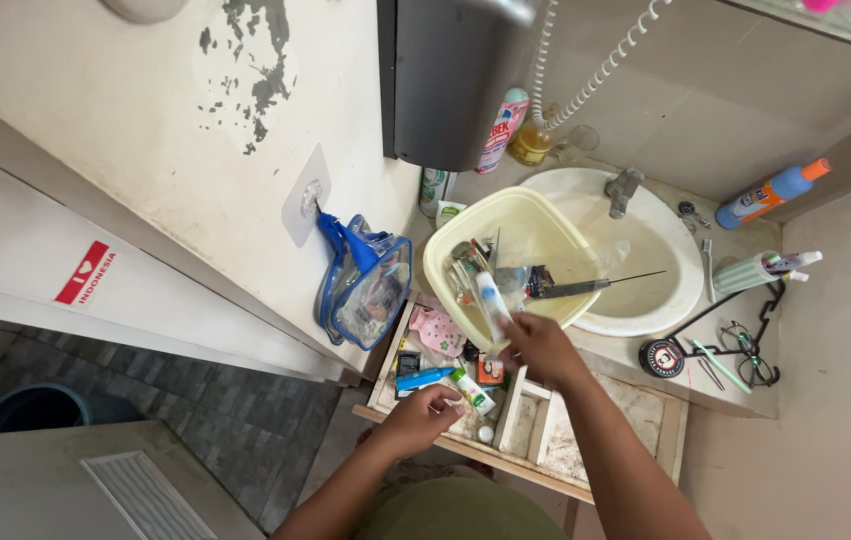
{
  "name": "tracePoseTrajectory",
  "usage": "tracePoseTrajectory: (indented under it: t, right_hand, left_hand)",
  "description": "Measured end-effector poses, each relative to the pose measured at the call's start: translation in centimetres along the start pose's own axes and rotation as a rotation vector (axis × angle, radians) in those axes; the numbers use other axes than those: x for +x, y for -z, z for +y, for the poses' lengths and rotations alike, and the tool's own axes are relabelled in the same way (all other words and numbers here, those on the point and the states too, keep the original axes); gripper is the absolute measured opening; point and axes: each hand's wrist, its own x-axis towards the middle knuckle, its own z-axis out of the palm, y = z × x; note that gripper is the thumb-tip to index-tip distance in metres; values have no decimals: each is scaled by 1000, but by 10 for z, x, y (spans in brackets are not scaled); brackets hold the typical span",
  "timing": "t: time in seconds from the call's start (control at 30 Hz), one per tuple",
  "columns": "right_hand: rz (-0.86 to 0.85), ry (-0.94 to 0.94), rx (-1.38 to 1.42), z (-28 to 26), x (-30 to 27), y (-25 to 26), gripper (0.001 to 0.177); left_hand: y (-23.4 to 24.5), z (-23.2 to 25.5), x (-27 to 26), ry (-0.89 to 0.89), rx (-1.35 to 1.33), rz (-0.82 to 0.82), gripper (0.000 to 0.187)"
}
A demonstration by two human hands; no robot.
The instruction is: The person cleans a bathroom drawer by wiping out the interior with a paper towel, then sorts various toiletry items and tools including a tape measure, a hot water bottle, and small tubes, placing them into a plastic bin and back into the drawer compartments.
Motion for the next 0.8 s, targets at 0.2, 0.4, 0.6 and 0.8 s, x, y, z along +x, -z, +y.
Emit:
tracePoseTrajectory:
  t: [0.2, 0.4, 0.6, 0.8]
  right_hand:
    - [217, 53, -198, 1, 66, 0, 22]
    - [450, 293, -400, 23, 115, 8, 13]
    - [646, 724, -515, -1, 86, 31, 17]
    - [452, 466, -192, -2, 2, 25, 14]
  left_hand:
    - [3, -15, -8, -21, -116, 57, 35]
    - [8, -32, -11, 2, -255, 97, 29]
    - [4, -56, -5, 19, -300, 121, 28]
    - [-5, -69, 10, 1, -229, 132, 28]
